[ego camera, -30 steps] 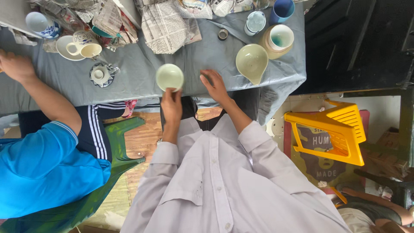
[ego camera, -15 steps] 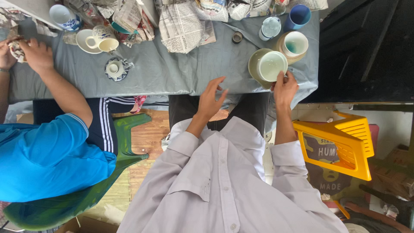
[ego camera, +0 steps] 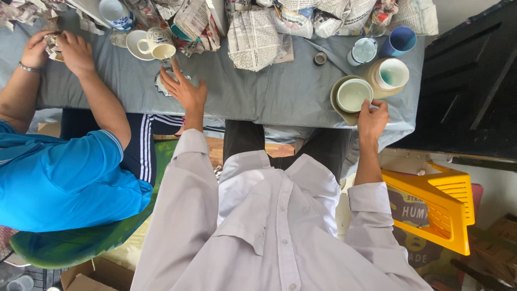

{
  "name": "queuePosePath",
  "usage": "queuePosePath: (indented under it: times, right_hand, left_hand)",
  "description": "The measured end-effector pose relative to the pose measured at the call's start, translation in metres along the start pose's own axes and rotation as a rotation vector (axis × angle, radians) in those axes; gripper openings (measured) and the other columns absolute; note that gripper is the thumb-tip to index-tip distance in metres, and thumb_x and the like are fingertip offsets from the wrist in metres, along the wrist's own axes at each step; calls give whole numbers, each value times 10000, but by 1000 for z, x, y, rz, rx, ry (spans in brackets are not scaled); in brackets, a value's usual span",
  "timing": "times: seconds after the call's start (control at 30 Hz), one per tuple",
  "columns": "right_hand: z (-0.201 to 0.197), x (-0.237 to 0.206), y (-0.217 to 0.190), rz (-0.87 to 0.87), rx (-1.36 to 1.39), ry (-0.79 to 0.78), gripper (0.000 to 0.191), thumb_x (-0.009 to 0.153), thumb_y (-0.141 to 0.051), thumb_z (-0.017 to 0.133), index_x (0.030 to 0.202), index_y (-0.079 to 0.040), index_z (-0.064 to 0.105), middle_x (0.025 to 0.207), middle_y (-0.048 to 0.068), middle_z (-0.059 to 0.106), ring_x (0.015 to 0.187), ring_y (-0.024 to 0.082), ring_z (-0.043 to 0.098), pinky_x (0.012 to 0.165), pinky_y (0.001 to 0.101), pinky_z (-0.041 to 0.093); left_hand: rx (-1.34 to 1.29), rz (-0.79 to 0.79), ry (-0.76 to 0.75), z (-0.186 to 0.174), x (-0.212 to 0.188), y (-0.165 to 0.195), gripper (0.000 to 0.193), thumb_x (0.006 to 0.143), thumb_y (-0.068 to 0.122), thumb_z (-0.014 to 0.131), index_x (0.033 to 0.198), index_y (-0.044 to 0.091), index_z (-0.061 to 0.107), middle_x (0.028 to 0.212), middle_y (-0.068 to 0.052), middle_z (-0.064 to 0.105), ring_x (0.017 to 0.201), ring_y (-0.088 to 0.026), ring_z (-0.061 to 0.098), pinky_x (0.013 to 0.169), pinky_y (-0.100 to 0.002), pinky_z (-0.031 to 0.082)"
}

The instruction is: The person wraps glazed ceramic cups and bowls in sheets of newspaper, folding and crumpling the paper around each piece, and places the wrapped bundles onto a shelf above the table. A second person at the same table wraps additional pieces alongside.

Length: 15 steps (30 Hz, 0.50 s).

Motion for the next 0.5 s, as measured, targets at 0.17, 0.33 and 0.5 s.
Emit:
queuePosePath:
  times: [0.17,0.33,0.5]
  right_hand:
    - [-3,2,-2,-34,-61,9,324,1023,-272,745,1101,26,645,689,123,717,620,189,702,654,340,528]
    - [-21,-4,-11,-109,-175,109,370,1029,-310,782,1227,-19,669,786,105,743,693,186,691,694,352,501]
    - [-36,-32,-37,-177,28,296,323,1034,-211,756,1267,-14,648,863,88,684,699,182,563,671,371,472]
  left_hand:
    - [160,-258,-247,13,25,-31,1197,641,625,936,1568,361,225,1600,-305,84,1477,-527,6,1130,-736,51]
    - [219,-247,-189,17,24,-37,976,828,614,822,1594,385,263,1621,-215,258,1513,-518,117,1132,-762,147]
    - [168,-180,-47,16,12,-30,795,889,546,781,1483,197,385,1576,-183,336,1499,-471,190,1142,-722,175]
Point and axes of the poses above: each hand's wrist, its own x-axis towards the middle knuckle, its own z-axis out of the palm, y = z × x, the point moved 10 cm from there along x, towards the middle knuckle
